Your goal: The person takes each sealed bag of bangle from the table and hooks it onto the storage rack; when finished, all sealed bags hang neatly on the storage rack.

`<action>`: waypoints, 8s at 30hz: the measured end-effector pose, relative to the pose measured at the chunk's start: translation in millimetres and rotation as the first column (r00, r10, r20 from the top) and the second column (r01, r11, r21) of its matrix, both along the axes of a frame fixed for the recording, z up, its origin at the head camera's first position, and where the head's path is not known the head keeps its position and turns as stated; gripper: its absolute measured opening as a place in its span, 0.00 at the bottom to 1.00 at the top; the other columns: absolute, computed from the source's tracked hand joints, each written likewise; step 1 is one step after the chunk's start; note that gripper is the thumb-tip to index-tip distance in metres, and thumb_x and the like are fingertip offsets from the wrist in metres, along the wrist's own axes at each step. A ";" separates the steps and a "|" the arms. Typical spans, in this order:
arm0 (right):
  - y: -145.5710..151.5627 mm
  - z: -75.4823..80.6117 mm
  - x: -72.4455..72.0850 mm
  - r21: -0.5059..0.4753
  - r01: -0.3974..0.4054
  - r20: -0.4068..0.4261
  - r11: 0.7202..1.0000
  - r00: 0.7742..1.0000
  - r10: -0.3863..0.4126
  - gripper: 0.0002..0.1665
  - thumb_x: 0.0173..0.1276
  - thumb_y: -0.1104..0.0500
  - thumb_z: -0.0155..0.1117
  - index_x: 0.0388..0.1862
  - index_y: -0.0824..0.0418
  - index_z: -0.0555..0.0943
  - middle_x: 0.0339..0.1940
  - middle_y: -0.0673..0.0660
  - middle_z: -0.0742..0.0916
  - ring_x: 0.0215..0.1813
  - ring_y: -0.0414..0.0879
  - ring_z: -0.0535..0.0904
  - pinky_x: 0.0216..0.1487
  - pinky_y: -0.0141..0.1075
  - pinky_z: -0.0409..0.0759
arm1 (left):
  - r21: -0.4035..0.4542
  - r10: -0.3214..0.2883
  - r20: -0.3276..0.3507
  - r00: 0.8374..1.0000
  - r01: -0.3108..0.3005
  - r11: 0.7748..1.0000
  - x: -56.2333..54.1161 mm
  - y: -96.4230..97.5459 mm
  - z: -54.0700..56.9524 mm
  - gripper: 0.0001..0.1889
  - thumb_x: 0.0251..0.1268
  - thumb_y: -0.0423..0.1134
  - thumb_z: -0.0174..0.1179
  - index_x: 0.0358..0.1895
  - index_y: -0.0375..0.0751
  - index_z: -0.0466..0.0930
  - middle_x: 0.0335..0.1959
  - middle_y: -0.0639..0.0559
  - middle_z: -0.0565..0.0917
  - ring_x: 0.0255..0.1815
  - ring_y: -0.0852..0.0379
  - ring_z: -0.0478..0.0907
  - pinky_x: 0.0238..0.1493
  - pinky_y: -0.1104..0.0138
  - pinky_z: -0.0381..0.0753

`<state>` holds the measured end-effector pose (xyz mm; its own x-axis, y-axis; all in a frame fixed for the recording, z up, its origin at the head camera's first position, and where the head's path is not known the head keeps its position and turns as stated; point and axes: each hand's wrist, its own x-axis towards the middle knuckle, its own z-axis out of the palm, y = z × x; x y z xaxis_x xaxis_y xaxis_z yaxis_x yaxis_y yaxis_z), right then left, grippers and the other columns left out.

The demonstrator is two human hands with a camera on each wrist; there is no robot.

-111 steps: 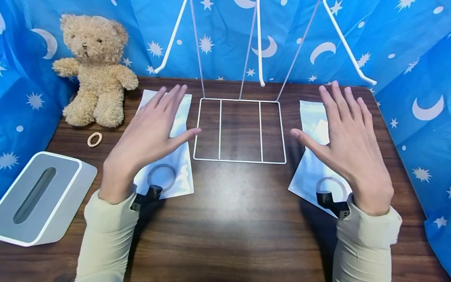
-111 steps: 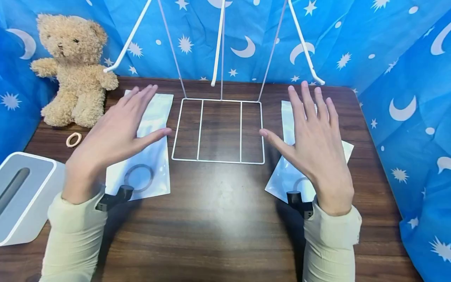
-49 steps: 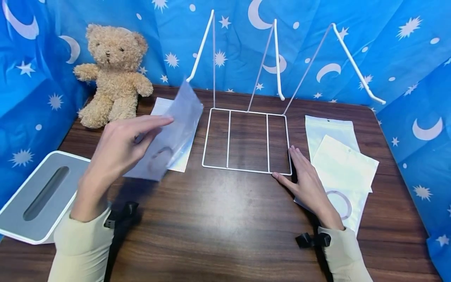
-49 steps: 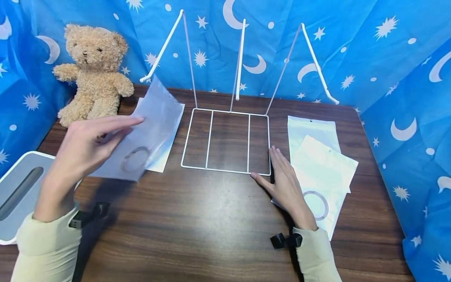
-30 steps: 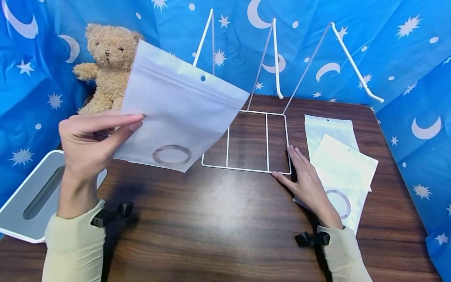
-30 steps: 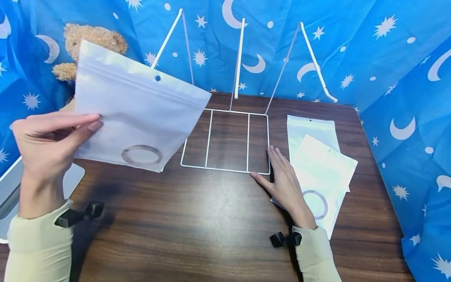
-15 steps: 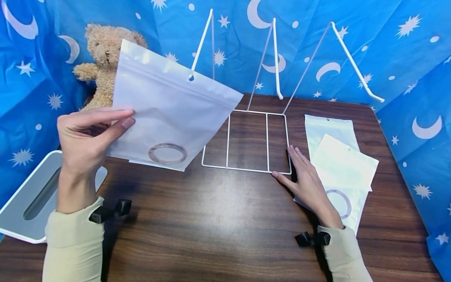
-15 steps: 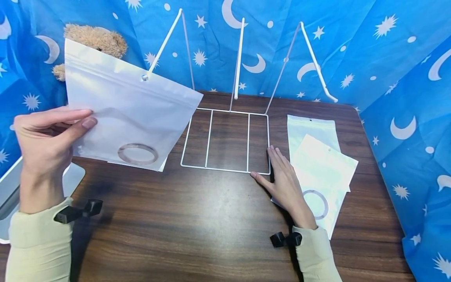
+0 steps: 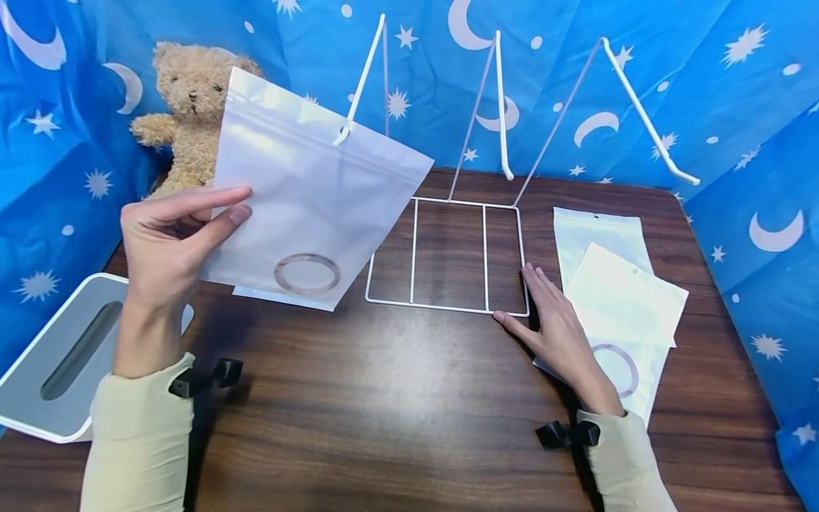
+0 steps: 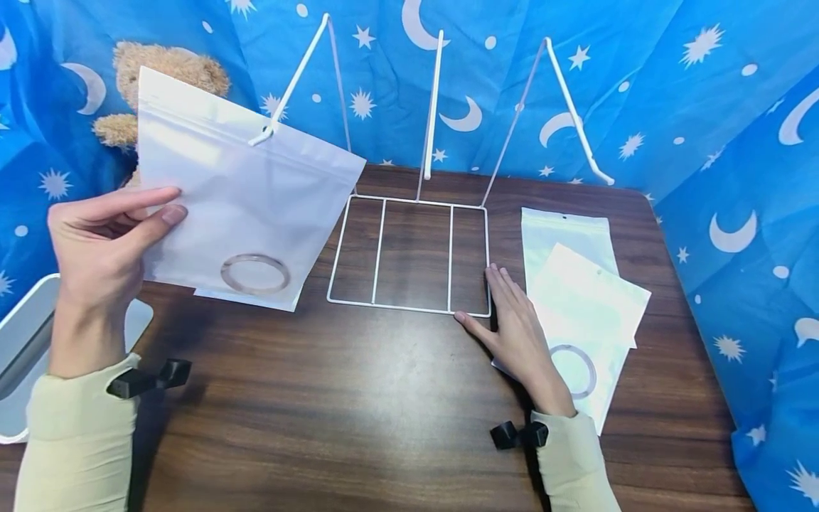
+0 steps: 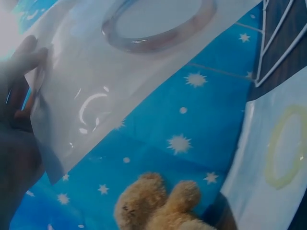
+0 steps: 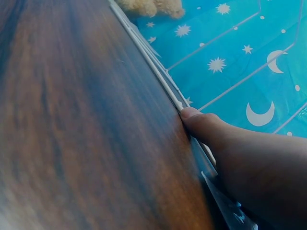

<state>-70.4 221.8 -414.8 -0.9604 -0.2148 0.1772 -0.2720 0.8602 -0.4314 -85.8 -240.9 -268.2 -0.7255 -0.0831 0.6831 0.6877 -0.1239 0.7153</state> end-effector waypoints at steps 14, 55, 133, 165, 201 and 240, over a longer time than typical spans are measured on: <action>2.4 -2.2 -0.6 -0.002 0.004 -0.020 1.000 1.000 -0.004 0.55 0.63 0.33 0.65 0.79 0.60 0.57 0.77 0.61 0.62 0.77 0.56 0.54 0.70 0.57 0.55 | 0.204 0.079 0.078 0.994 -0.094 0.974 -69.2 48.1 -30.8 0.15 0.51 0.19 0.70 0.45 0.20 0.83 0.23 0.37 0.84 0.08 0.61 0.61 0.12 0.74 0.60; 0.9 -4.8 0.8 0.009 0.003 -0.041 1.000 0.999 -0.002 0.55 0.63 0.34 0.65 0.78 0.61 0.57 0.76 0.61 0.64 0.77 0.56 0.55 0.70 0.56 0.56 | 0.160 0.063 0.070 0.996 -0.073 0.984 -86.6 31.5 -44.8 0.17 0.62 0.23 0.62 0.55 0.27 0.81 0.55 0.32 0.80 0.60 0.37 0.74 0.64 0.53 0.69; 3.4 -3.3 2.0 -0.002 -0.011 -0.032 1.000 0.999 0.011 0.55 0.64 0.34 0.64 0.78 0.61 0.56 0.76 0.62 0.64 0.77 0.56 0.53 0.70 0.58 0.55 | -0.773 -0.088 0.289 0.953 0.287 0.566 -24.8 12.7 -15.5 0.15 0.62 0.31 0.67 0.49 0.51 0.86 0.45 0.60 0.86 0.38 0.61 0.78 0.34 0.70 0.74; 4.9 -4.0 5.2 0.006 -0.019 -0.030 1.000 0.999 0.019 0.54 0.65 0.33 0.61 0.80 0.58 0.53 0.77 0.59 0.63 0.77 0.55 0.52 0.71 0.56 0.54 | -0.200 -0.185 -0.129 0.974 0.157 0.967 6.7 134.7 19.0 0.14 0.50 0.14 0.65 0.43 0.18 0.82 0.41 0.32 0.85 0.42 0.48 0.84 0.22 0.73 0.66; 6.6 -2.1 3.9 0.002 -0.025 -0.063 1.000 0.998 0.025 0.55 0.64 0.33 0.63 0.78 0.62 0.56 0.77 0.61 0.63 0.77 0.55 0.53 0.71 0.55 0.54 | 0.149 0.099 -0.166 0.981 -0.074 0.986 -104.7 208.4 -10.6 0.14 0.55 0.16 0.64 0.47 0.17 0.81 0.44 0.32 0.85 0.50 0.43 0.82 0.51 0.55 0.79; 5.2 -3.7 3.3 0.003 -0.023 -0.038 1.000 0.999 0.023 0.55 0.65 0.33 0.62 0.79 0.61 0.55 0.77 0.60 0.63 0.78 0.54 0.52 0.72 0.55 0.53 | -0.545 0.153 0.453 0.878 0.137 0.827 -29.0 109.7 -92.9 0.30 0.58 0.29 0.69 0.65 0.30 0.69 0.61 0.34 0.74 0.62 0.38 0.71 0.59 0.50 0.74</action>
